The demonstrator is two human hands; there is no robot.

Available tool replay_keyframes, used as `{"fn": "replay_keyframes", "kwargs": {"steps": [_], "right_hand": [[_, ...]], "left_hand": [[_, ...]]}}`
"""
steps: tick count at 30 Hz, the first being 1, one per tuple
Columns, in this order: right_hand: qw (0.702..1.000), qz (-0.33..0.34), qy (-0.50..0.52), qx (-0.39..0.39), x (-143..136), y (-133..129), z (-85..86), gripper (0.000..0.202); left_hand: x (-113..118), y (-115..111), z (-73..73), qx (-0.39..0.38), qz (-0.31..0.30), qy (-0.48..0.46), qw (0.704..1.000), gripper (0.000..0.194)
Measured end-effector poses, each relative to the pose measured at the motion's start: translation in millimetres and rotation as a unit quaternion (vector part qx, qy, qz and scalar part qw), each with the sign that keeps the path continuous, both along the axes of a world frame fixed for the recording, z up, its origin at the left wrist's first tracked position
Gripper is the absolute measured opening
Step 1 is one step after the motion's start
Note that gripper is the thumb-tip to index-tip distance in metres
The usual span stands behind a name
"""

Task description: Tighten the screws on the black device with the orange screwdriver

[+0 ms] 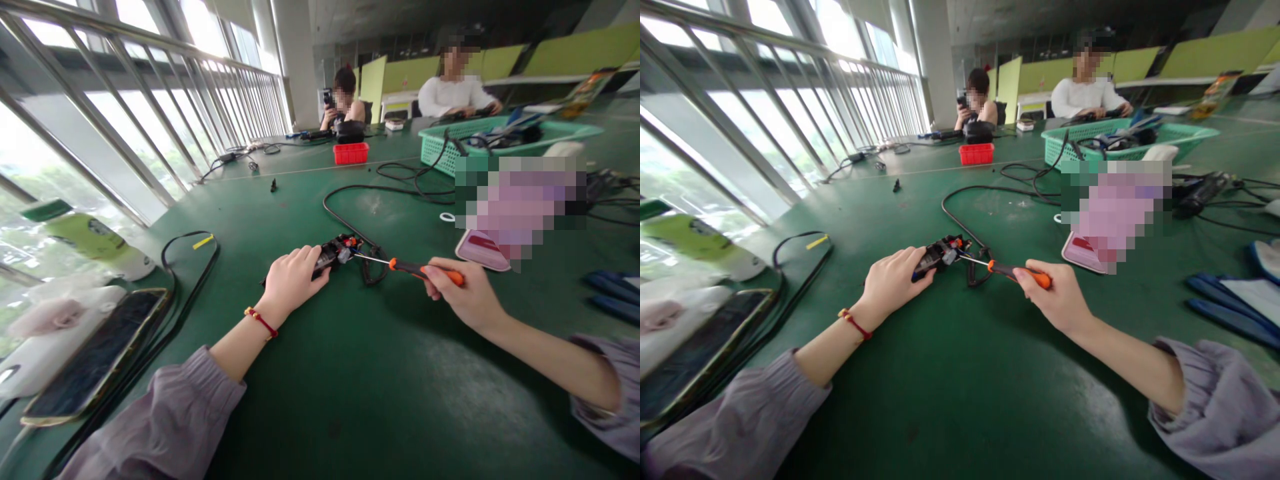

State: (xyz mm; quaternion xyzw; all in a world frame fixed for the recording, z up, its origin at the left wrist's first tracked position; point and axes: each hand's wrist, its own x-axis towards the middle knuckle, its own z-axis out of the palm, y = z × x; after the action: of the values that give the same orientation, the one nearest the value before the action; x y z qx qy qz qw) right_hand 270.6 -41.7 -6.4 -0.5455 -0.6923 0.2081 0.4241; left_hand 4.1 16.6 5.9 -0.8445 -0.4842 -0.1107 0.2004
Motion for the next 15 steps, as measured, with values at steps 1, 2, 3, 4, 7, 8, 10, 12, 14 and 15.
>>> {"fn": "replay_keyframes", "kwargs": {"steps": [1,2,3,4,7,8,10,12,14,15], "right_hand": [[1.000,-0.001,0.000,0.002,-0.1,0.1,0.2,0.036],[1.000,-0.006,0.003,0.017,-0.2,0.5,0.1,0.031],[0.999,-0.013,0.008,0.041,-0.3,1.0,-0.3,0.024],[0.997,-0.021,0.015,0.067,-0.3,1.6,-0.9,0.017],[0.993,-0.032,0.044,0.102,0.0,2.6,-2.2,0.016],[0.995,-0.026,0.043,0.089,0.1,2.4,-2.1,0.014],[0.999,-0.005,0.017,0.045,0.3,1.6,-1.0,0.020],[1.000,0.008,-0.012,0.010,0.1,0.6,0.2,0.033],[1.000,0.002,-0.011,0.022,-0.1,0.2,0.6,0.031],[0.999,-0.004,0.000,0.043,-0.2,0.3,0.3,0.024]], "left_hand": [[0.0,0.0,-0.1,0.000,0.000,0.001,1.000,0.032],[-0.1,0.1,-0.2,0.000,0.000,0.001,1.000,0.032],[-0.2,0.2,-0.4,0.001,0.000,0.001,1.000,0.032],[-0.4,0.4,-0.5,0.002,-0.002,0.000,1.000,0.032],[-0.8,0.9,-0.7,0.004,-0.008,-0.003,1.000,0.032],[-0.9,1.0,-0.7,0.004,-0.009,-0.004,1.000,0.032],[-0.8,1.0,-0.6,0.004,-0.008,-0.005,1.000,0.032],[-0.6,0.8,-0.4,0.002,-0.007,-0.006,1.000,0.031],[-0.4,0.6,-0.3,0.001,-0.006,-0.007,1.000,0.031],[-0.4,0.5,-0.2,0.000,-0.007,-0.007,1.000,0.031]]}}
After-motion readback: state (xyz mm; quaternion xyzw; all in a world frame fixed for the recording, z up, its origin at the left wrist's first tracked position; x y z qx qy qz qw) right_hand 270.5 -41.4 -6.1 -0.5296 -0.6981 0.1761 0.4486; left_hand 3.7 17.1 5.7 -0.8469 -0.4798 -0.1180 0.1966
